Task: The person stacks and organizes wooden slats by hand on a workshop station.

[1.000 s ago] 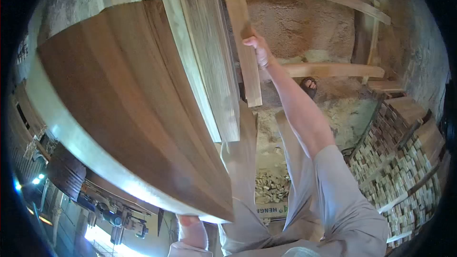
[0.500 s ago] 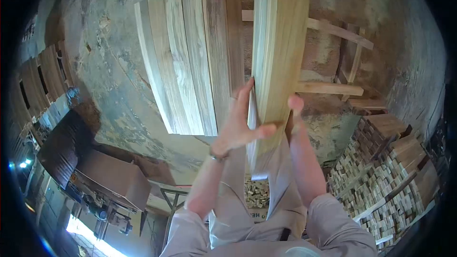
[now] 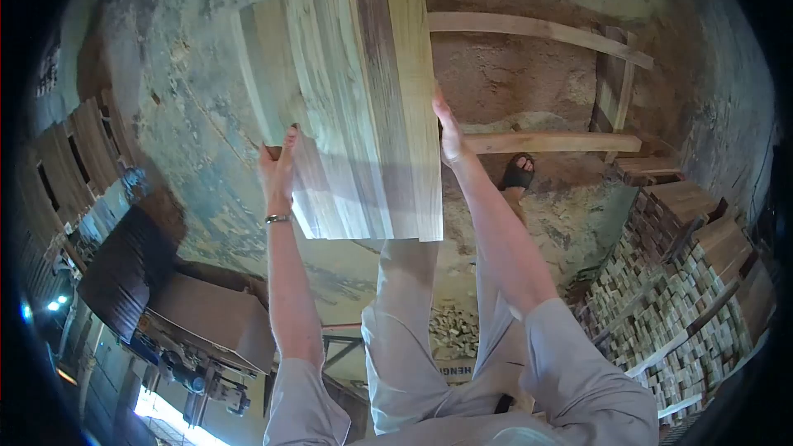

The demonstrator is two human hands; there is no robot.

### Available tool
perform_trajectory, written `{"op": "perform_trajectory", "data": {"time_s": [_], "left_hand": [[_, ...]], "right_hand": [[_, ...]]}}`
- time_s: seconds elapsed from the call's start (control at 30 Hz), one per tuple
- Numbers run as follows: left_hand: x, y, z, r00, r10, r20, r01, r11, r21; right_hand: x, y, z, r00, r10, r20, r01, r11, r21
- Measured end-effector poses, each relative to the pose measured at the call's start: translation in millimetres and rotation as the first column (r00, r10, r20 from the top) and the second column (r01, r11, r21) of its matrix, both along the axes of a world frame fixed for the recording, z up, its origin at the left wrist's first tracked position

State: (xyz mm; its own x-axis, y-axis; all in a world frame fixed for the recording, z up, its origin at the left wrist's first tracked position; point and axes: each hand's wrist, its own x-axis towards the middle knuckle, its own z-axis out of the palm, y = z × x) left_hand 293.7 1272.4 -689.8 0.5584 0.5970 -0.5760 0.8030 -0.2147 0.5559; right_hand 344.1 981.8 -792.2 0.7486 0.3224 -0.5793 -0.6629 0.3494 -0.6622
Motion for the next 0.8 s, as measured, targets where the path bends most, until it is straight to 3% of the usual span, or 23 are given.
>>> {"op": "perform_trajectory", "data": {"time_s": [0.03,0.07,0.13,0.17,0.2,0.23,0.27,0.3,0.33,0.37,0.4,0.43,0.47,0.5,0.53,0.57,0.6,0.63,0.67,0.73,0.8], "left_hand": [[-1,4,2,1.0,-0.009,0.009,0.009,1.0,0.003],[-2,2,7,0.999,-0.029,-0.026,0.03,0.999,0.015],[-1,17,-6,0.982,-0.156,-0.103,0.152,0.987,-0.049],[-3,14,-8,0.967,-0.254,-0.037,0.256,0.952,0.164],[-7,12,10,0.969,-0.247,-0.032,0.249,0.963,0.102],[-4,-11,39,0.914,-0.404,-0.036,0.375,0.809,0.453],[16,-43,108,0.86,-0.502,-0.097,0.496,0.776,0.39],[12,-67,115,0.872,-0.464,0.158,0.356,0.821,0.446],[23,-114,160,0.837,-0.503,0.213,0.394,0.826,0.403],[27,-153,192,0.748,-0.602,0.279,0.499,0.787,0.362],[31,-190,202,0.612,-0.679,0.407,0.594,0.733,0.33],[36,-234,213,0.459,-0.725,0.513,0.679,0.659,0.324],[38,-296,262,0.409,-0.767,0.495,0.747,0.593,0.3],[36,-358,313,0.37,-0.81,0.456,0.806,0.524,0.275],[52,-397,352,0.183,-0.832,0.524,0.829,0.417,0.373],[52,-459,386,-0.005,-0.819,0.574,0.825,0.321,0.464],[52,-516,416,-0.143,-0.771,0.62,0.82,0.259,0.511],[48,-568,441,-0.267,-0.717,0.644,0.809,0.197,0.554],[36,-615,468,-0.332,-0.656,0.677,0.795,0.191,0.575],[3,-737,520,-0.451,-0.488,0.747,0.793,0.165,0.586],[-51,-825,562,-0.528,-0.356,0.771,0.802,0.089,0.59]], "right_hand": [[1,2,2,0.999,-0.017,0.03,0.015,0.997,0.071],[-2,1,10,0.983,-0.031,-0.18,0.004,0.989,-0.15],[2,-5,59,0.954,-0.093,-0.286,0.083,0.996,-0.045],[-6,-22,93,0.997,-0.014,-0.081,-0.002,0.98,-0.198],[-30,-41,128,0.991,0.089,0.098,-0.045,0.922,-0.384],[-66,-65,141,0.989,0.11,0.096,-0.049,0.871,-0.489],[-68,-104,245,0.957,0.217,0.191,-0.046,0.768,-0.639],[-96,-136,286,0.974,0.139,0.176,0.016,0.738,-0.675],[-134,-176,307,0.978,0.191,0.083,-0.067,0.667,-0.742],[-164,-213,345,0.991,0.131,0.005,-0.08,0.636,-0.768],[-217,-257,333,0.989,0.137,-0.059,-0.116,0.46,-0.88],[-249,-300,374,0.996,0.083,-0.023,-0.061,0.497,-0.866],[-295,-335,389,0.939,-0.342,-0.039,0.207,0.651,-0.73],[-331,-375,416,0.933,-0.36,-0.033,0.209,0.612,-0.763],[-344,-388,452,0.875,-0.484,-0.01,0.287,0.535,-0.794],[-365,-420,482,0.804,-0.595,0.015,0.344,0.444,-0.827],[-386,-455,483,0.785,-0.617,0.049,0.386,0.426,-0.818],[-406,-482,476,0.628,-0.761,0.161,0.588,0.328,-0.74],[-428,-489,468,0.426,-0.88,0.212,0.747,0.209,-0.63],[-447,-533,466,0.437,-0.862,0.256,0.671,0.123,-0.731],[-450,-562,465,0.325,-0.874,0.361,0.75,0.006,-0.661]]}}
